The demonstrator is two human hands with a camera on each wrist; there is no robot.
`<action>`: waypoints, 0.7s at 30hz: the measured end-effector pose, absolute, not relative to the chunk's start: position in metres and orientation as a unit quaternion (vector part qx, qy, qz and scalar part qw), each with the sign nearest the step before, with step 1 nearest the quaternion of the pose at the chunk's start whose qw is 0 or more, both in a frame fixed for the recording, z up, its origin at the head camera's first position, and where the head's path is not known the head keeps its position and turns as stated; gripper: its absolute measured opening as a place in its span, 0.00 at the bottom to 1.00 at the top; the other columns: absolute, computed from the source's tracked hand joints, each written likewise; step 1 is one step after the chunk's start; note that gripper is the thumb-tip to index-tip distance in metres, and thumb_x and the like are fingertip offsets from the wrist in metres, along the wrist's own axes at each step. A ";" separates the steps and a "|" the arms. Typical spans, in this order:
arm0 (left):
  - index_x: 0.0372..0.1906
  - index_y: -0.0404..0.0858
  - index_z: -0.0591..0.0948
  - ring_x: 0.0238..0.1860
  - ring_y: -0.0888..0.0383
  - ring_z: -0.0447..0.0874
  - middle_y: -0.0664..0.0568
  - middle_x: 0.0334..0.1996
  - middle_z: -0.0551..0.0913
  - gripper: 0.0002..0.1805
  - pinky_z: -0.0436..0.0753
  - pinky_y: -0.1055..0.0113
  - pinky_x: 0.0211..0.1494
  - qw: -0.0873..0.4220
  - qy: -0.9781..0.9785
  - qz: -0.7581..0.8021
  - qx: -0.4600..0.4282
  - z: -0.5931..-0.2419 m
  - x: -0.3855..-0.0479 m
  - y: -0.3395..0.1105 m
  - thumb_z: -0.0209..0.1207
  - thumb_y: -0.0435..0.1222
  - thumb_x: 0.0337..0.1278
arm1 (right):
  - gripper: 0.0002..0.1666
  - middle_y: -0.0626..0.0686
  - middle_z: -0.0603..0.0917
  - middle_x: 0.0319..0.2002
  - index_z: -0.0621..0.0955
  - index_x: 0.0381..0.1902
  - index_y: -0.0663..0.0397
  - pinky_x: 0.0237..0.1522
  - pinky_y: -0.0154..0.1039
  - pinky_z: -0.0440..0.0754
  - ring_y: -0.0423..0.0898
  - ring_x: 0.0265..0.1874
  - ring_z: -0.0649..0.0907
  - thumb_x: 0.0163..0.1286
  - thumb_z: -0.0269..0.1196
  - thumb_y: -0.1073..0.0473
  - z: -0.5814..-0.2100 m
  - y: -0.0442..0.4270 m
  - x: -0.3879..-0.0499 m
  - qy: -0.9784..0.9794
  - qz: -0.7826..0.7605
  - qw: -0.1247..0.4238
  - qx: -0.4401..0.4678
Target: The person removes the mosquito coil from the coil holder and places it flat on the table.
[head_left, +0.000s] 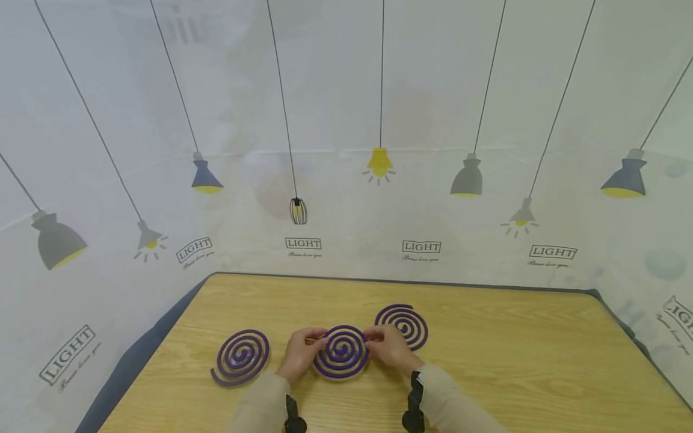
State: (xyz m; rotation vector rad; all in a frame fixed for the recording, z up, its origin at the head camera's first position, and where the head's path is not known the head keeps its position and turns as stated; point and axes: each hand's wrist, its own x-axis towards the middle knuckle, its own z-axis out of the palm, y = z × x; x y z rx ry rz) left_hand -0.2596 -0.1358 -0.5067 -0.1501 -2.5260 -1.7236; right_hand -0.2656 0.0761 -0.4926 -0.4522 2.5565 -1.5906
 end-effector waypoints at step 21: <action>0.41 0.26 0.78 0.34 0.54 0.77 0.43 0.34 0.79 0.11 0.78 0.68 0.35 0.028 -0.816 -0.575 -0.054 -0.506 -0.255 -0.119 0.56 0.28 0.52 | 0.16 0.57 0.80 0.32 0.76 0.41 0.72 0.34 0.36 0.79 0.49 0.32 0.79 0.52 0.60 0.73 -0.494 0.087 -0.253 0.861 -0.490 0.037 -0.132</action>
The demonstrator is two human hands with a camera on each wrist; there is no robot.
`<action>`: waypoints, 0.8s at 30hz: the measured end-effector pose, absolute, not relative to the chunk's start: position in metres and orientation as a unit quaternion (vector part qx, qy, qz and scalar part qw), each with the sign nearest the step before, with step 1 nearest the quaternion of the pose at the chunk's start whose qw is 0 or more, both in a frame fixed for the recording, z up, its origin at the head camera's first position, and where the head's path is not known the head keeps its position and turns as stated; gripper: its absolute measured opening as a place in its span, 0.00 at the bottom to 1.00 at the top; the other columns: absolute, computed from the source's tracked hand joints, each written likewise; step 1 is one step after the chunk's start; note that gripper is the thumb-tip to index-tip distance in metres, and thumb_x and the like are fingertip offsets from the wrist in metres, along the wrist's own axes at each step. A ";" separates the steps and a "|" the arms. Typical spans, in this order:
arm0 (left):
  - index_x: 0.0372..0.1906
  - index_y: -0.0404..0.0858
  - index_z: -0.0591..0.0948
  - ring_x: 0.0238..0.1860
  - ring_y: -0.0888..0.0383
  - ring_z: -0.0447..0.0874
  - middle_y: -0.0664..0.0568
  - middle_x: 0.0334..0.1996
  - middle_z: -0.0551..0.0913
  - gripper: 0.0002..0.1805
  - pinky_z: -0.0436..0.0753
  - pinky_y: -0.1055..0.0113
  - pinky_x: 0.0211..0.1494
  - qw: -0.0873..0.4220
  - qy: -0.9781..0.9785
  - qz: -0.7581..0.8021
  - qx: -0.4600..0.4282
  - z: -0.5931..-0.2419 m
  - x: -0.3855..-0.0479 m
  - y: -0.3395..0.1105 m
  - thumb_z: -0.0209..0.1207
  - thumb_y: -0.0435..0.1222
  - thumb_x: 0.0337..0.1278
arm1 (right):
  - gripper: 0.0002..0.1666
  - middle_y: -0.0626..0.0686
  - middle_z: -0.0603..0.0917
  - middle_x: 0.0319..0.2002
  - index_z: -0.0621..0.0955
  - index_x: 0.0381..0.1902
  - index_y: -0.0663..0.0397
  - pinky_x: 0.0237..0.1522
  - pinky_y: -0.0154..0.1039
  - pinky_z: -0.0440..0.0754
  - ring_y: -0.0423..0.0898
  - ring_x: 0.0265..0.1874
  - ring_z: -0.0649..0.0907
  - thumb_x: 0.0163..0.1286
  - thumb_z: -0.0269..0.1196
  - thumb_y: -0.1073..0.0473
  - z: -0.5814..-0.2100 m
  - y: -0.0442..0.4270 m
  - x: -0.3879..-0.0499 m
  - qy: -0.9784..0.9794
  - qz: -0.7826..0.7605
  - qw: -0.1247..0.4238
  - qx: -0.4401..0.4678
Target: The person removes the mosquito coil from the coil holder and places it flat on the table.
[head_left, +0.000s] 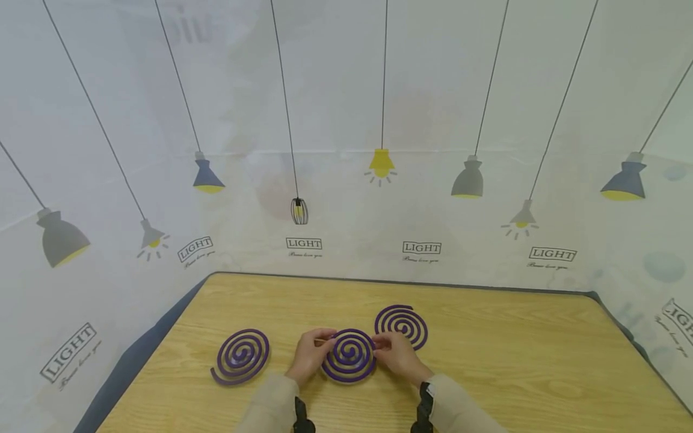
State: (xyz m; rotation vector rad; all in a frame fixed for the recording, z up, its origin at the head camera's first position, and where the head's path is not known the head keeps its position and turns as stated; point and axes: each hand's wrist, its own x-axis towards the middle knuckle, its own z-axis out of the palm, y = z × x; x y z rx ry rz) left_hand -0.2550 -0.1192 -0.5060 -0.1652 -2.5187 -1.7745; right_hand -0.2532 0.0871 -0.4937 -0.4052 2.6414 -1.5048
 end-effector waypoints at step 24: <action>0.42 0.29 0.78 0.32 0.56 0.77 0.44 0.35 0.79 0.12 0.77 0.70 0.30 0.031 -0.816 -0.577 -0.034 -0.512 -0.256 -0.117 0.56 0.31 0.53 | 0.19 0.61 0.78 0.35 0.73 0.46 0.75 0.27 0.32 0.80 0.51 0.32 0.81 0.55 0.60 0.71 -0.508 0.080 -0.248 0.812 -0.574 0.020 -0.101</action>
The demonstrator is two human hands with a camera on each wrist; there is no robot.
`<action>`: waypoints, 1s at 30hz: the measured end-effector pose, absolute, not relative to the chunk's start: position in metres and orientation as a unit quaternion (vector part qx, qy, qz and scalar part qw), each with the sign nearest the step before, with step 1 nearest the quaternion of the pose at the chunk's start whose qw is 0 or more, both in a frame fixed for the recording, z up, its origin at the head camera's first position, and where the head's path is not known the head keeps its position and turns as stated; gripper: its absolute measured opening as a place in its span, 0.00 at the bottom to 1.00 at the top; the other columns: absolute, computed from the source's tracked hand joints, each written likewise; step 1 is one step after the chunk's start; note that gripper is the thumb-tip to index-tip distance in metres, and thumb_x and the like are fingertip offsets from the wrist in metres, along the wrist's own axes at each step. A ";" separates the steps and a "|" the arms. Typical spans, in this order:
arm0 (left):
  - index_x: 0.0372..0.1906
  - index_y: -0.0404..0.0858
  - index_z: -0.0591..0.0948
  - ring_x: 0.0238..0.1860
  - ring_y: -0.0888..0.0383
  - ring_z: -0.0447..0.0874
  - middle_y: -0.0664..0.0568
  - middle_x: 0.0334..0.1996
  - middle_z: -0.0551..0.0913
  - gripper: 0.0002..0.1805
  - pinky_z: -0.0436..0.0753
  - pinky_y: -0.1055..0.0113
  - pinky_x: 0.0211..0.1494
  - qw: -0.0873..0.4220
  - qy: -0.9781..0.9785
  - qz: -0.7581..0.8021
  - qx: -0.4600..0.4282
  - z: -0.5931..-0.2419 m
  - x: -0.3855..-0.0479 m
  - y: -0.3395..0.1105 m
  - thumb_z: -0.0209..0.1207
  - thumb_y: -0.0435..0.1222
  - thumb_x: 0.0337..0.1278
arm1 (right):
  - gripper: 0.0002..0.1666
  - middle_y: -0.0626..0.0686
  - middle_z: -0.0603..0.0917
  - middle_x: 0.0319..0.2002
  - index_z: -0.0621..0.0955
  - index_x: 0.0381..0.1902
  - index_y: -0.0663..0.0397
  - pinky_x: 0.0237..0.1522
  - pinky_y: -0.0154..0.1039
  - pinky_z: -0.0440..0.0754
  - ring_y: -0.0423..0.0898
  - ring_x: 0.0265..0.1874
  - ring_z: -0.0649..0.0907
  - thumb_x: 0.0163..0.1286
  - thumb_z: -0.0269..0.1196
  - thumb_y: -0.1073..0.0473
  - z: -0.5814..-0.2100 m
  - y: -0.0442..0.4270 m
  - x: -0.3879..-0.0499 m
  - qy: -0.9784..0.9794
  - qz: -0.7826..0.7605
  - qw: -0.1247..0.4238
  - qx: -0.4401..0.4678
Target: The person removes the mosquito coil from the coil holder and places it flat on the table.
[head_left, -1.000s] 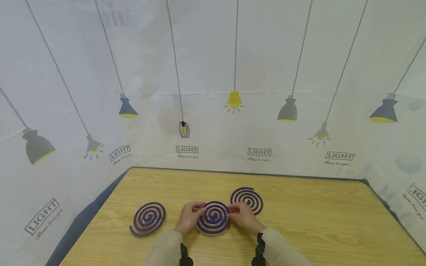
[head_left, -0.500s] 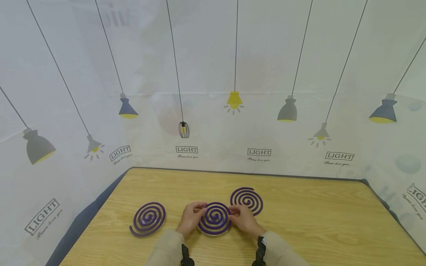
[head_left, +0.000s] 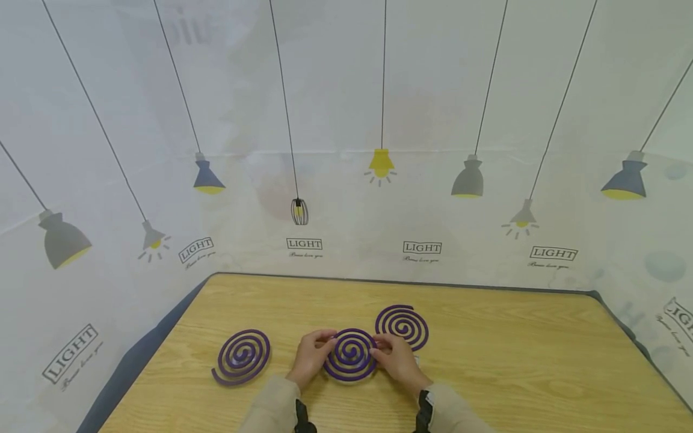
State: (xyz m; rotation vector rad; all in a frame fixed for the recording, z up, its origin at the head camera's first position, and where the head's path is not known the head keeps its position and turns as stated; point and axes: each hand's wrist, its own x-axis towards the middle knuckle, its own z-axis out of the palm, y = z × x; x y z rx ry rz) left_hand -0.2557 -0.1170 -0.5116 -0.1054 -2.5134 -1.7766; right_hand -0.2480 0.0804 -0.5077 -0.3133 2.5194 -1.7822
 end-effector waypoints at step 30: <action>0.43 0.30 0.78 0.37 0.55 0.74 0.46 0.35 0.78 0.14 0.76 0.69 0.32 0.007 -0.815 -0.579 -0.037 -0.501 -0.254 -0.115 0.58 0.33 0.53 | 0.19 0.58 0.78 0.32 0.73 0.46 0.77 0.28 0.32 0.80 0.49 0.31 0.81 0.55 0.59 0.72 -0.510 0.080 -0.246 0.799 -0.595 0.016 -0.091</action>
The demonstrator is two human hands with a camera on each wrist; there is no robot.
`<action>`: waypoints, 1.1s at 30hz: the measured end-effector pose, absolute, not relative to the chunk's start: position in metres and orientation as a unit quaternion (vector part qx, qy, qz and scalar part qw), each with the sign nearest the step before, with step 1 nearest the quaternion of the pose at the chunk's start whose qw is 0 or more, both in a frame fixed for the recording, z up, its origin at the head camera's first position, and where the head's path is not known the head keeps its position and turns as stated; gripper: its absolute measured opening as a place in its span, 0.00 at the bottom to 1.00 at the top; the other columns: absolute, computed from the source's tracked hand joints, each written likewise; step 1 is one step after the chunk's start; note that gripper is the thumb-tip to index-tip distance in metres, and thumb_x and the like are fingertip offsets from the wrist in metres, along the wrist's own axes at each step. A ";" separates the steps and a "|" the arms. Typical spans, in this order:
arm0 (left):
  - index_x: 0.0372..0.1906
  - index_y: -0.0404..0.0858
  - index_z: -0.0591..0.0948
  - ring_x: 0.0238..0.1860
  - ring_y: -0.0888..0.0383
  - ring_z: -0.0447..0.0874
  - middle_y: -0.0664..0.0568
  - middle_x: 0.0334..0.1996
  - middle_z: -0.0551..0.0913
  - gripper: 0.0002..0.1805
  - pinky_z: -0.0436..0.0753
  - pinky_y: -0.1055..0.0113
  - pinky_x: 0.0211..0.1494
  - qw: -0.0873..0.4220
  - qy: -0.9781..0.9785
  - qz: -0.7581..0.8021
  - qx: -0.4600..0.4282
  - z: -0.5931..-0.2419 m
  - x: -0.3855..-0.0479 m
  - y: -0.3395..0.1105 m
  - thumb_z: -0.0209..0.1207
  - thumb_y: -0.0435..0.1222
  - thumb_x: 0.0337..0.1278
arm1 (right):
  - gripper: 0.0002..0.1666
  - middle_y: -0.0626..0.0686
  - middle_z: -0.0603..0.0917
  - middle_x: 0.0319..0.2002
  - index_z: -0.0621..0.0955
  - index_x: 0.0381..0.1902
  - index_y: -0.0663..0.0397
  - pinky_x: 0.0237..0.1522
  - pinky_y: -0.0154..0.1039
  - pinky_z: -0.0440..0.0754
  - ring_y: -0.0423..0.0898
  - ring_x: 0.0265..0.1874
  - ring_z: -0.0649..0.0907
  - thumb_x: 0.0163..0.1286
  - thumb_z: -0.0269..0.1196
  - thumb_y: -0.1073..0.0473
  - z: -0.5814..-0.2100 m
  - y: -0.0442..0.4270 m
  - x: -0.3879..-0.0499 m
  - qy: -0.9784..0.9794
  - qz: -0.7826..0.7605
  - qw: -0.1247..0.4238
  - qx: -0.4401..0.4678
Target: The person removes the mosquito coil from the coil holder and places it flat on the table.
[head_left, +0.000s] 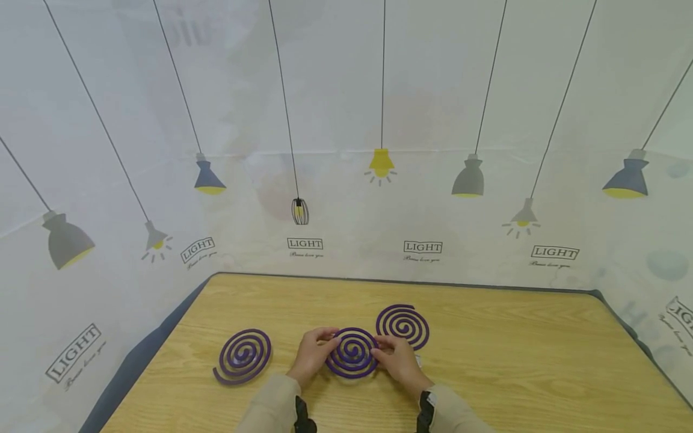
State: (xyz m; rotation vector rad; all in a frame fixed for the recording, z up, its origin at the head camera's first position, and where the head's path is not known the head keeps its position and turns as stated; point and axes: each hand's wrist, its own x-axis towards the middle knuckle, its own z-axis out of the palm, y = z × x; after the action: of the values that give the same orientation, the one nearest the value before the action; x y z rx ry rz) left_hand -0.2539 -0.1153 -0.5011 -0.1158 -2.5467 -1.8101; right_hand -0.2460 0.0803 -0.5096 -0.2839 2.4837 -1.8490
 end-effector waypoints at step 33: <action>0.45 0.33 0.79 0.37 0.56 0.74 0.47 0.36 0.77 0.14 0.76 0.68 0.35 0.008 -0.799 -0.601 -0.036 -0.494 -0.258 -0.119 0.58 0.34 0.53 | 0.13 0.55 0.78 0.30 0.77 0.41 0.71 0.24 0.34 0.80 0.46 0.27 0.80 0.57 0.58 0.70 -0.493 0.083 -0.248 0.807 -0.585 -0.013 -0.085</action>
State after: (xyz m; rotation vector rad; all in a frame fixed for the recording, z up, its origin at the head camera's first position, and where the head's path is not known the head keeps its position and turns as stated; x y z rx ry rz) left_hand -0.2583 -0.1186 -0.4943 -0.1116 -2.4972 -1.8774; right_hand -0.2481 0.0829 -0.4932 -0.2698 2.5547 -1.8524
